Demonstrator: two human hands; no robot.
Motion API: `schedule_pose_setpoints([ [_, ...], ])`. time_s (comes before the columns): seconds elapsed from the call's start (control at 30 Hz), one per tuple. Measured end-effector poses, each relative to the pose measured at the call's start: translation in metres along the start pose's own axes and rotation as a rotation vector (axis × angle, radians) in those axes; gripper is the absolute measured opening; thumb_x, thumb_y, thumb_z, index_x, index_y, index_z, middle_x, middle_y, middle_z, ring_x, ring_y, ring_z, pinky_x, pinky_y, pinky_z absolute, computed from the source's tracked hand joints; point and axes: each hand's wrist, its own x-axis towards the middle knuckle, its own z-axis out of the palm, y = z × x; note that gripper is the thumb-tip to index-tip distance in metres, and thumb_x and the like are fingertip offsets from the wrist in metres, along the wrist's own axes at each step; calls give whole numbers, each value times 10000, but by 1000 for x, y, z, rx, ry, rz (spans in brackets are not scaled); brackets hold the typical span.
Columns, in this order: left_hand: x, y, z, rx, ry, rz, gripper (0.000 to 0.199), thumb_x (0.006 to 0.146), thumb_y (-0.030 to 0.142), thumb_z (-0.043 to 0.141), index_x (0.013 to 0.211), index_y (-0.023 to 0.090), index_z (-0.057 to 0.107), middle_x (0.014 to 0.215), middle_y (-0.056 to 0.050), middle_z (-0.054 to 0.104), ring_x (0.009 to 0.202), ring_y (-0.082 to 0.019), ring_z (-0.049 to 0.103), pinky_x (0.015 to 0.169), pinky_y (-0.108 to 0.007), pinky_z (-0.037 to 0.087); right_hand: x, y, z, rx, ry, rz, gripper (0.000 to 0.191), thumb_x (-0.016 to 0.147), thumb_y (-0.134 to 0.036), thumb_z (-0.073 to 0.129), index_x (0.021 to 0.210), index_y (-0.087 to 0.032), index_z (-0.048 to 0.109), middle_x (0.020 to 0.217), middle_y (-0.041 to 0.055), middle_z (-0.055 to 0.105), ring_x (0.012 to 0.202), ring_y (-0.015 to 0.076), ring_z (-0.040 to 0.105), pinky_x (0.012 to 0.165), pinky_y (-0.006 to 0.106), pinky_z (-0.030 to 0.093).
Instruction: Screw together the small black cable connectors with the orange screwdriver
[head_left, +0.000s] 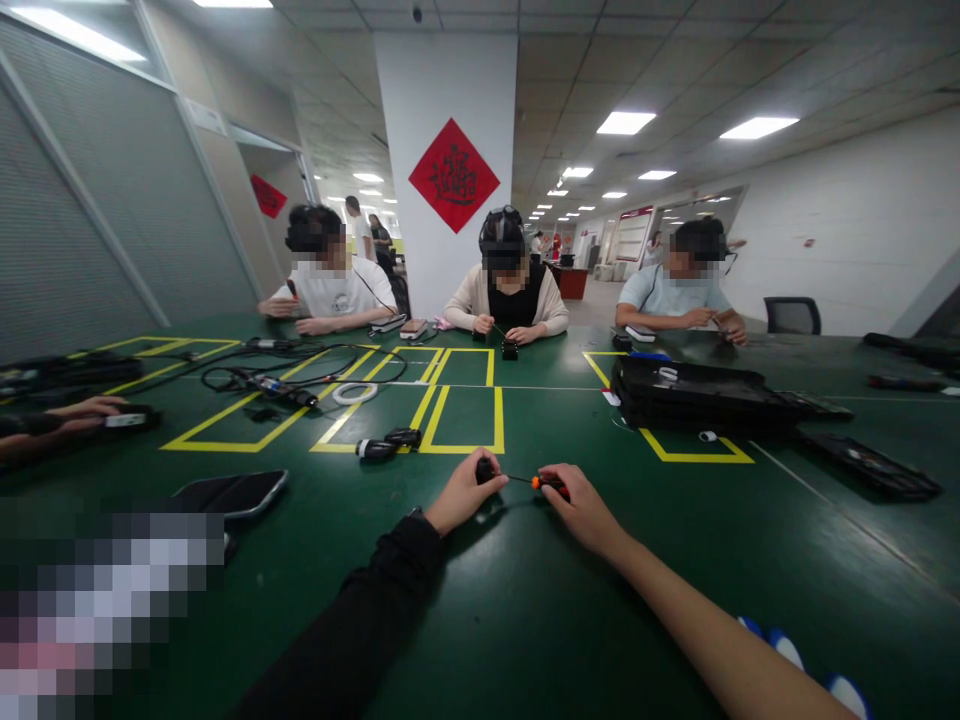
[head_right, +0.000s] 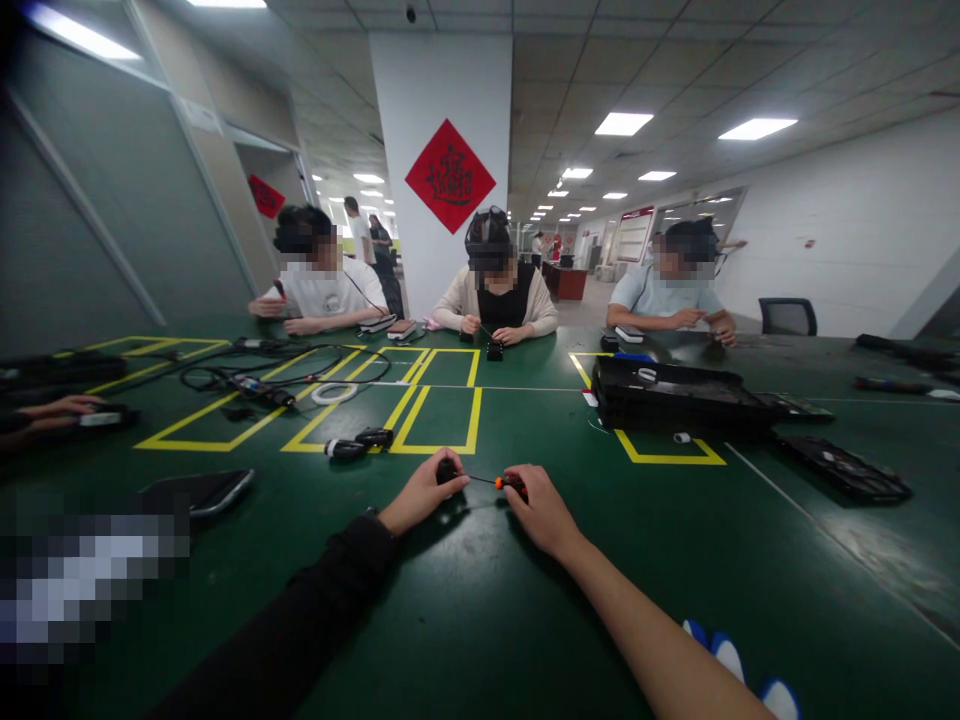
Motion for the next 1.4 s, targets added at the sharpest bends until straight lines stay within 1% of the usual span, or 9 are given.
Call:
schedule_pose_setpoints([
  [0.17,0,-1,0,-2,-2,7,173,712,289,572,818,173,499,791,4,556,747,-138,518,724,-267,402,1,0,-1,-35,-11,-34,234,866,-241,363,916,-192,585,925,55,564,913,174,487,837,333,384],
  [0.37,0,-4,1,-17,-4,33,161,713,264,566,826,174,497,790,8,549,747,-133,511,722,-264,398,0,-2,-1,9,3,-18,174,798,-214,481,960,-200,544,966,44,546,912,169,495,830,326,398],
  [0.5,1,-3,0,-7,2,30,148,712,252,566,817,172,498,785,9,548,743,-131,512,723,-264,398,0,-1,-1,36,-8,12,230,826,-230,441,1037,-198,527,1015,57,542,943,167,499,858,332,391],
  [0.63,0,-1,0,8,2,17,146,710,248,571,812,172,497,786,6,545,749,-135,509,727,-264,399,1,0,-2,-4,-21,-25,231,864,-232,366,951,-192,576,954,58,561,931,172,496,862,340,382],
  [0.83,1,-1,1,-4,7,16,135,705,233,572,801,170,501,778,3,542,743,-136,507,722,-265,401,0,0,-1,7,3,-38,181,788,-229,501,959,-196,549,973,47,550,912,172,497,834,328,399],
  [0.93,1,0,1,-15,5,15,131,706,231,570,800,169,503,777,4,545,742,-135,509,721,-264,402,0,-1,-1,16,-5,-10,216,813,-247,467,1010,-198,543,1005,54,547,945,172,494,856,331,389],
  [1.03,0,0,0,-14,-1,12,138,707,238,572,805,168,505,786,1,553,743,-136,511,723,-265,403,1,-1,-2,-3,-21,-20,224,858,-244,384,971,-196,571,970,55,560,949,171,490,871,338,376],
  [1.23,1,-2,1,-14,5,27,140,710,244,569,811,173,504,783,4,550,752,-136,511,732,-267,399,1,1,0,7,9,-47,184,787,-227,503,963,-195,550,967,47,552,911,173,496,833,329,396],
  [1.4,1,-1,2,-1,7,4,144,708,252,573,804,171,503,781,3,549,755,-136,513,738,-265,402,1,1,0,6,-5,-24,222,851,-248,401,998,-196,558,985,59,556,949,174,490,866,342,380],
])
